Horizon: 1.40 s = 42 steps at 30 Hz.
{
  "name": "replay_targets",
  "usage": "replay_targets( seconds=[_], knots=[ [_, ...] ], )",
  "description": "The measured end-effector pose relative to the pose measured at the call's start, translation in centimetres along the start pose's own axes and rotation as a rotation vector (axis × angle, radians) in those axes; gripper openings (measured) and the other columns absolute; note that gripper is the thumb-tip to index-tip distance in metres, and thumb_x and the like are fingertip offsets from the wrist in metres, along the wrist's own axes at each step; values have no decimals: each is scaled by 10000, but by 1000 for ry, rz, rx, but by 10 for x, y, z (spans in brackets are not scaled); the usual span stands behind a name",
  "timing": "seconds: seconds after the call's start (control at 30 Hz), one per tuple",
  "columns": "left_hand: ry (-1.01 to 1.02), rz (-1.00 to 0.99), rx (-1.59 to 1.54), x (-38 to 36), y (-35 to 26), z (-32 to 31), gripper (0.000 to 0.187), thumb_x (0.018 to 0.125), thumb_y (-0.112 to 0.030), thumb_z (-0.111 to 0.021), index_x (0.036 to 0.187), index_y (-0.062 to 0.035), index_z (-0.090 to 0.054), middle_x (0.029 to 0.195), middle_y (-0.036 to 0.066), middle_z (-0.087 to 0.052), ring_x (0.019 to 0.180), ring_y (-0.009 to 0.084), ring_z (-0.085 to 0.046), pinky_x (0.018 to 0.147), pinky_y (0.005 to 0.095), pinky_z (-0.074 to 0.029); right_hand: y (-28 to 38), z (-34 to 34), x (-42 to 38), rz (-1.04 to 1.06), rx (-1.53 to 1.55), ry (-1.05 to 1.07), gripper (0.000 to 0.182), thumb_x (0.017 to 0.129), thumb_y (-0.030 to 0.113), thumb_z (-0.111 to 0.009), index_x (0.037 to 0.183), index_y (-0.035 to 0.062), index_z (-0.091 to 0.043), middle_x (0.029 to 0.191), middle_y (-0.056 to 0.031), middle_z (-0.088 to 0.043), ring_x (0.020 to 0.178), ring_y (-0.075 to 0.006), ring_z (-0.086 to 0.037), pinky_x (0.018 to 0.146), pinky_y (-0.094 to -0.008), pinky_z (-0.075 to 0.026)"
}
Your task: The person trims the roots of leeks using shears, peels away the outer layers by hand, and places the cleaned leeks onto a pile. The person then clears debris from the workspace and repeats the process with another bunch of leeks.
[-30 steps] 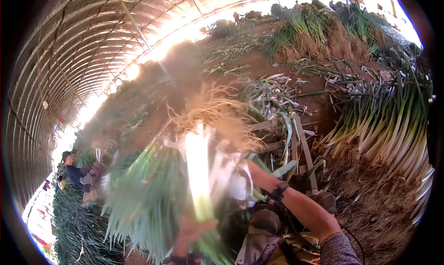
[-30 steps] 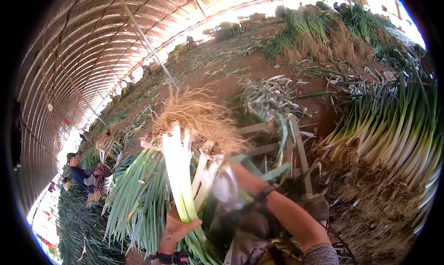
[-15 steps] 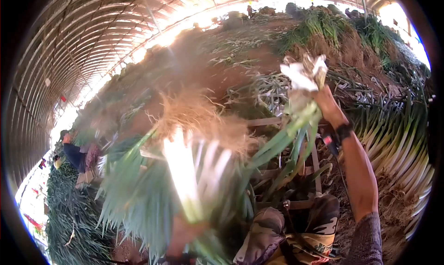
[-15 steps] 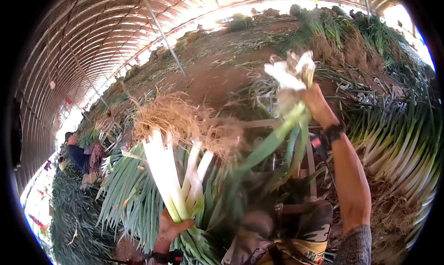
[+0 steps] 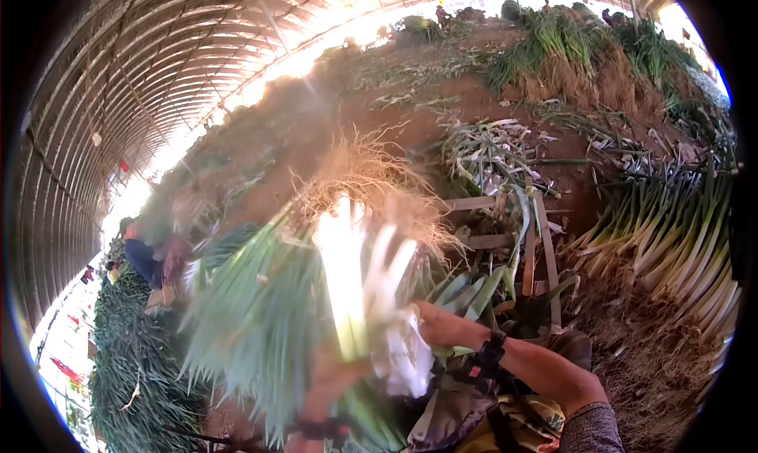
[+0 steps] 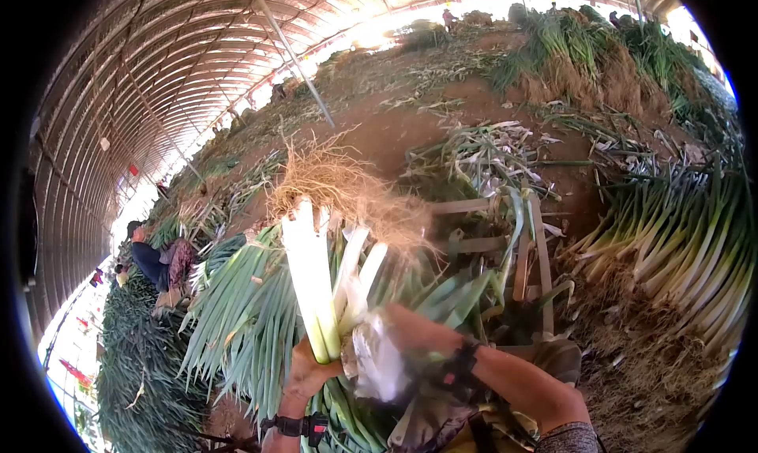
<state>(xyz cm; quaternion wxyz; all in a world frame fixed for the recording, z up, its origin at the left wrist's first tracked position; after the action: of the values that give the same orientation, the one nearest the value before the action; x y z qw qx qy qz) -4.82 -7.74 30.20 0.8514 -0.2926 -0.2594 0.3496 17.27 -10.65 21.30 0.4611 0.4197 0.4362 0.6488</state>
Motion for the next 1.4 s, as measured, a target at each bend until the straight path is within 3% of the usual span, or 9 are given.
replay_targets(
  seconds=[0.13, 0.23, 0.33, 0.47, 0.57, 0.67, 1.0, 1.2, 1.4],
  knots=[
    [-19, 85, -110, 1, 7, -4, 569, 676, -131, -854, 1178, 27, -638, 981, 128, -730, 860, 199, -698, 793, 340, -574, 82, 30, -28, -175, -377, -61, 487, 928, -79, -467, 1411, -29, -511, 1272, -170, -665, 856, -196, -710, 807, -304, -622],
    [60, 220, -85, 2, 7, -1, 575, 672, -156, -857, 1169, 25, -631, 947, 126, -732, 840, 206, -703, 791, 347, -578, 66, 84, -22, 290, 440, -346, 342, 1065, 256, -500, 1295, 23, -601, 1124, -117, -691, 989, -179, -684, 841, -343, -593],
    [109, 163, 13, 2, 16, -2, 640, 661, -186, -876, 1208, 16, -612, 949, 130, -735, 851, 206, -712, 800, 356, -582, 79, 174, -27, 479, -56, -634, 330, 1052, 278, -510, 1228, 18, -610, 1134, -126, -692, 999, -194, -683, 842, -354, -591],
    [80, 93, -69, -4, 39, -10, 732, 643, -203, -914, 1265, 19, -598, 1001, 124, -738, 876, 206, -710, 811, 356, -580, 174, 268, -54, -156, -1800, -920, 226, 805, 121, -721, 1026, 76, -719, 1073, -167, -710, 1028, -288, -685, 920, -398, -487],
    [76, 219, -284, -11, 60, -11, 749, 658, -199, -919, 1289, 30, -587, 1024, 116, -735, 896, 173, -696, 813, 342, -578, 262, 311, -76, -403, -1842, -1181, 251, 787, 121, -749, 1031, 74, -712, 1044, -175, -727, 899, -308, -722, 844, -402, -532],
    [130, 274, -147, -10, 64, -5, 757, 666, -213, -919, 1298, 36, -586, 1037, 130, -733, 901, 175, -699, 813, 337, -580, 293, 367, -95, 136, -1453, -1601, 217, 919, 167, -614, 1026, -7, -686, 960, -187, -725, 863, -343, -711, 761, -429, -571],
    [34, 130, -105, -5, 45, -5, 785, 655, -264, -933, 1291, 39, -587, 1040, 149, -735, 931, 218, -719, 831, 366, -585, 123, 330, 30, -64, -1794, -551, 614, 862, 114, -714, 1440, 187, -522, 1021, -109, -693, 938, -218, -683, 886, -515, -559],
    [82, 144, -125, -3, 43, -11, 775, 665, -261, -931, 1294, 35, -588, 1022, 142, -740, 910, 209, -717, 821, 358, -582, 124, 166, 23, -155, -509, -339, 408, 957, 420, -654, 1052, 26, -696, 954, -205, -690, 760, -230, -685, 749, -377, -569],
    [128, 145, -211, -2, 27, -21, 815, 677, -279, -933, 1330, 43, -566, 1023, 135, -737, 898, 199, -704, 803, 350, -576, 71, 137, 56, 111, -812, -534, 363, 877, 364, -669, 727, 34, -682, 687, -158, -649, 669, -309, -672, 633, -427, -557]
  ],
)
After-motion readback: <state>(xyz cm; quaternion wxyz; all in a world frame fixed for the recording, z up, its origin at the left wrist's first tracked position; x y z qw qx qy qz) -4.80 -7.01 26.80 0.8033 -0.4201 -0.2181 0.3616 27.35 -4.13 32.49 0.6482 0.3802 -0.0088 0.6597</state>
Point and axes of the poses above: each hand's wrist, its own x-axis towards the middle knuckle, its own z-axis out of the back of the hand, y = z × x, the point moved 3 cm from there along x, towards the middle knuckle
